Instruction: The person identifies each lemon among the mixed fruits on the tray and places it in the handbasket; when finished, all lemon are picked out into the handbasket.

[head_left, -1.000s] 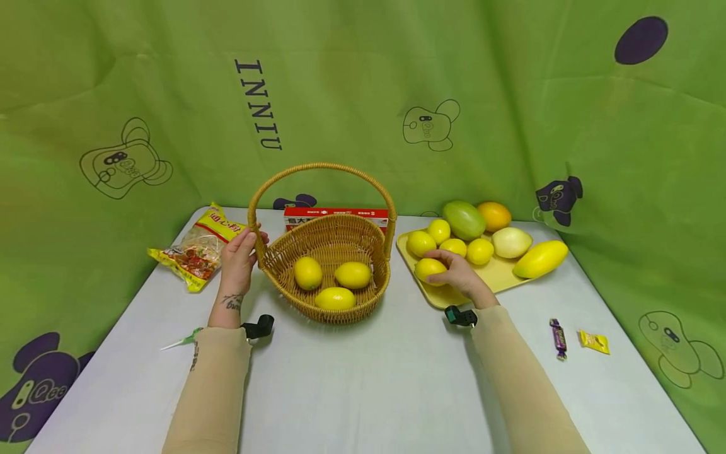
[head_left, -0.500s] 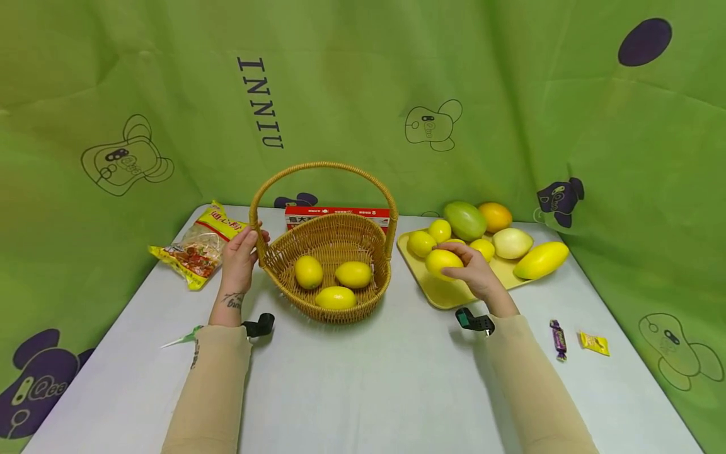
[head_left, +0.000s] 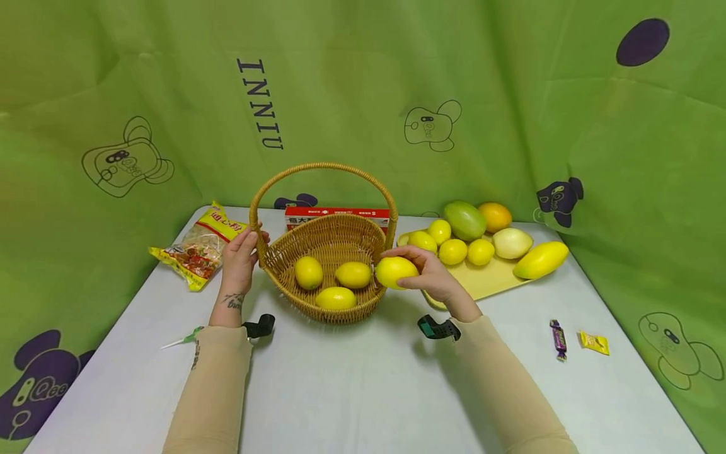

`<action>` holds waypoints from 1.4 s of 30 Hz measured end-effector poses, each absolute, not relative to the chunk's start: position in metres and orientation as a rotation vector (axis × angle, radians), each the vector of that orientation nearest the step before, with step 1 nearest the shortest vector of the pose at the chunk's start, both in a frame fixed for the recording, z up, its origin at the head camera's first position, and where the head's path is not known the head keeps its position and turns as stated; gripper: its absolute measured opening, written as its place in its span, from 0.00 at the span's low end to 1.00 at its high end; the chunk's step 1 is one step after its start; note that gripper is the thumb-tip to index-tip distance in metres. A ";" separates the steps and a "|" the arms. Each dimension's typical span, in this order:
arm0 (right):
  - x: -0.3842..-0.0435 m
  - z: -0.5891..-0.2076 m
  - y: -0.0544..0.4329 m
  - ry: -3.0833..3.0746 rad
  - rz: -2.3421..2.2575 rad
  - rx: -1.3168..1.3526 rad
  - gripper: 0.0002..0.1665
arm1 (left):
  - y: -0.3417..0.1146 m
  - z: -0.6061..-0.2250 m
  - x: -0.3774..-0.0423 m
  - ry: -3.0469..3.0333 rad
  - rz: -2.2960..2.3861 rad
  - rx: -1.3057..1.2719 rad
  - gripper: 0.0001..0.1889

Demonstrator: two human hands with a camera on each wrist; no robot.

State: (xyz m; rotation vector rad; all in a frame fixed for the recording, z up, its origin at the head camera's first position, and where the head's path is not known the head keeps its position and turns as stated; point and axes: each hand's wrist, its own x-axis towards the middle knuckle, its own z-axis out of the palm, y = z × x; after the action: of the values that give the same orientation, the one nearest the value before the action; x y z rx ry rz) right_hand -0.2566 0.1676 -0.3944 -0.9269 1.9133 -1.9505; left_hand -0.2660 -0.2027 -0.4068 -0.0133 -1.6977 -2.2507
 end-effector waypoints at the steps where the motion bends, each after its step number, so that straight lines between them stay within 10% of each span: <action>1: -0.256 -0.394 0.160 1.921 -1.927 -0.928 0.28 | -0.203 -0.407 -0.266 -1.701 -2.255 -0.010 0.25; 20: -0.250 -0.383 0.030 2.110 -1.704 -0.832 0.33 | -0.204 -0.410 -0.267 -1.696 -2.295 0.010 0.26; 42: -0.238 -0.378 0.110 1.901 -2.195 -0.785 0.36 | -0.203 -0.407 -0.267 -1.660 -2.290 0.017 0.22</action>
State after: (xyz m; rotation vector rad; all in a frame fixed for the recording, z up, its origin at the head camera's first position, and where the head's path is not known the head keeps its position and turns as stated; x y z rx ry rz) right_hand -0.2382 0.1100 -0.3777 -0.7847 1.9007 -2.1952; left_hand -0.2665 -0.2032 -0.4069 0.0169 -1.6600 -2.2901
